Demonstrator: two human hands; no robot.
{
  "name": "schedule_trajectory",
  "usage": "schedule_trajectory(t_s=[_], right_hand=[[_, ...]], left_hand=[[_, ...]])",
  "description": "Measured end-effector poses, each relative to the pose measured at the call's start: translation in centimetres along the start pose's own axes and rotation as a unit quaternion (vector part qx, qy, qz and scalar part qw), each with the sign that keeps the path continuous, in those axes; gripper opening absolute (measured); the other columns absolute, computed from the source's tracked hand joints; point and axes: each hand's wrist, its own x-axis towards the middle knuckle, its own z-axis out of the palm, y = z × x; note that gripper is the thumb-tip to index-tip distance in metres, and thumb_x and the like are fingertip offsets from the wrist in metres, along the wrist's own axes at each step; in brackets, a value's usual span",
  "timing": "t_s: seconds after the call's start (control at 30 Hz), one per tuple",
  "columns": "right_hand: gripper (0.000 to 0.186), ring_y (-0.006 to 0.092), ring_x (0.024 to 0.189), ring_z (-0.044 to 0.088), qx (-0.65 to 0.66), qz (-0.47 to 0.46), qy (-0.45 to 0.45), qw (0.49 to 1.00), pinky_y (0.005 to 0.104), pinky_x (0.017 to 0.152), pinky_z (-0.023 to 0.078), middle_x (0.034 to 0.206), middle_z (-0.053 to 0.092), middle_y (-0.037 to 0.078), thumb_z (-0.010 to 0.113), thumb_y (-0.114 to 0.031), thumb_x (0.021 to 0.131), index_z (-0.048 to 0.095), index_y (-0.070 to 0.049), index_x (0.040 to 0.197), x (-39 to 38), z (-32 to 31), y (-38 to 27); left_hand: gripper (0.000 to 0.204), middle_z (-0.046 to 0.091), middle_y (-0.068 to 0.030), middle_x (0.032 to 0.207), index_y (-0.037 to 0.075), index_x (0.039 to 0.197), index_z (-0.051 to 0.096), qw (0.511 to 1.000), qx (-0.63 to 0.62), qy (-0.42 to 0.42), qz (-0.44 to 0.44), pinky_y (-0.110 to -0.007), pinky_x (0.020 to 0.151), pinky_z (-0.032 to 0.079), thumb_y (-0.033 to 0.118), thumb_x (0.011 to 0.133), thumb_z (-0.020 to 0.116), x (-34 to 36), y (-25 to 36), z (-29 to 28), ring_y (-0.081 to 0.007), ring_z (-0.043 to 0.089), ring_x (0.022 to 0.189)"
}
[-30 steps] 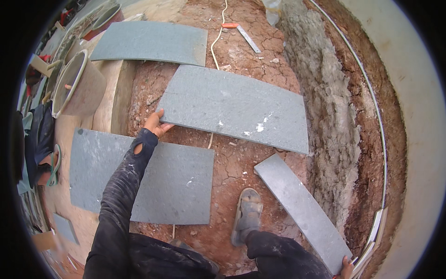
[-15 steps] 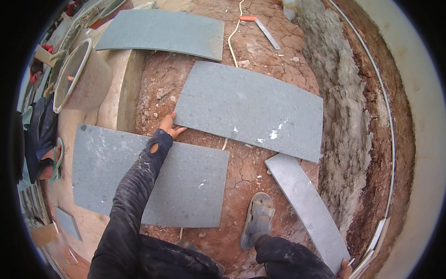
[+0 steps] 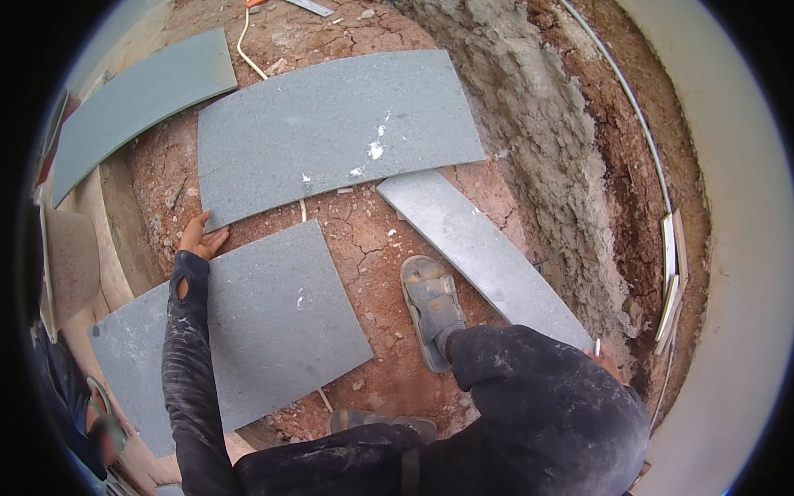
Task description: The person measures and marks gray rectangular tiles on a construction site floor using a tape measure and a marker. They align the tiles, measure specific lengths, and draw lines to indicate cut points. The person handles the tiles one by one, positioning them for measurement and marking.
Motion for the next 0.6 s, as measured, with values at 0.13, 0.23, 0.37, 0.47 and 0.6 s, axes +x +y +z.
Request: schedule_trajectory(t_s=[0.13,0.23,0.37,0.47,0.6], right_hand=[[0.040,0.0212,0.089,0.061,-0.023,0.015,-0.030,0.999,0.0362,0.082,0.048,0.103,0.063,0.011,0.063,-0.017,0.089,0.050,0.004,0.121,2.3,4.9,1.0],[0.039,0.0208,0.088,0.060,-0.052,0.016,-0.041,0.998,0.0361,0.081,0.048,0.102,0.063,0.011,0.063,-0.017,0.089,0.051,0.004,0.119,3.6,8.0,1.2],[0.038,0.0202,0.086,0.060,-0.116,0.002,-0.063,0.991,0.0360,0.079,0.048,0.100,0.063,0.011,0.063,-0.019,0.089,0.053,0.004,0.117,7.1,13.4,0.4],[0.037,0.0198,0.084,0.060,-0.145,0.001,-0.093,0.985,0.0359,0.078,0.048,0.098,0.063,0.011,0.064,-0.020,0.089,0.053,0.004,0.115,10.4,18.0,1.4],[0.035,0.0192,0.083,0.059,-0.153,0.006,-0.119,0.981,0.0357,0.076,0.048,0.096,0.063,0.010,0.064,-0.021,0.089,0.055,0.004,0.112,12.3,21.4,2.8]], left_hand=[[0.072,0.052,-0.0307,0.121,0.000,0.143,0.028,0.996,0.084,0.009,-0.029,-0.047,0.089,0.054,0.033,0.090,0.063,1.8,0.8,-1.1,-0.0389,0.061,0.104],[0.080,0.053,-0.0306,0.120,-0.002,0.143,0.028,0.970,0.242,-0.011,-0.023,-0.045,0.084,0.056,0.043,0.088,0.065,2.8,0.7,-1.1,-0.0371,0.062,0.101],[0.085,0.064,-0.0203,0.095,-0.010,0.118,0.054,0.872,0.484,-0.013,0.067,-0.040,0.071,0.057,0.068,0.083,0.057,2.3,1.5,-1.9,-0.0289,0.067,0.080],[0.087,0.068,-0.0201,0.082,-0.007,0.109,0.065,0.766,0.629,-0.015,0.129,-0.042,0.066,0.053,0.075,0.082,0.048,3.8,2.7,-2.9,-0.0321,0.067,0.072],[0.069,0.045,-0.0010,0.049,0.007,0.057,0.055,0.738,0.666,-0.037,0.101,-0.029,0.043,0.035,0.070,0.085,0.053,8.2,5.4,-6.1,-0.0085,0.044,0.044]])
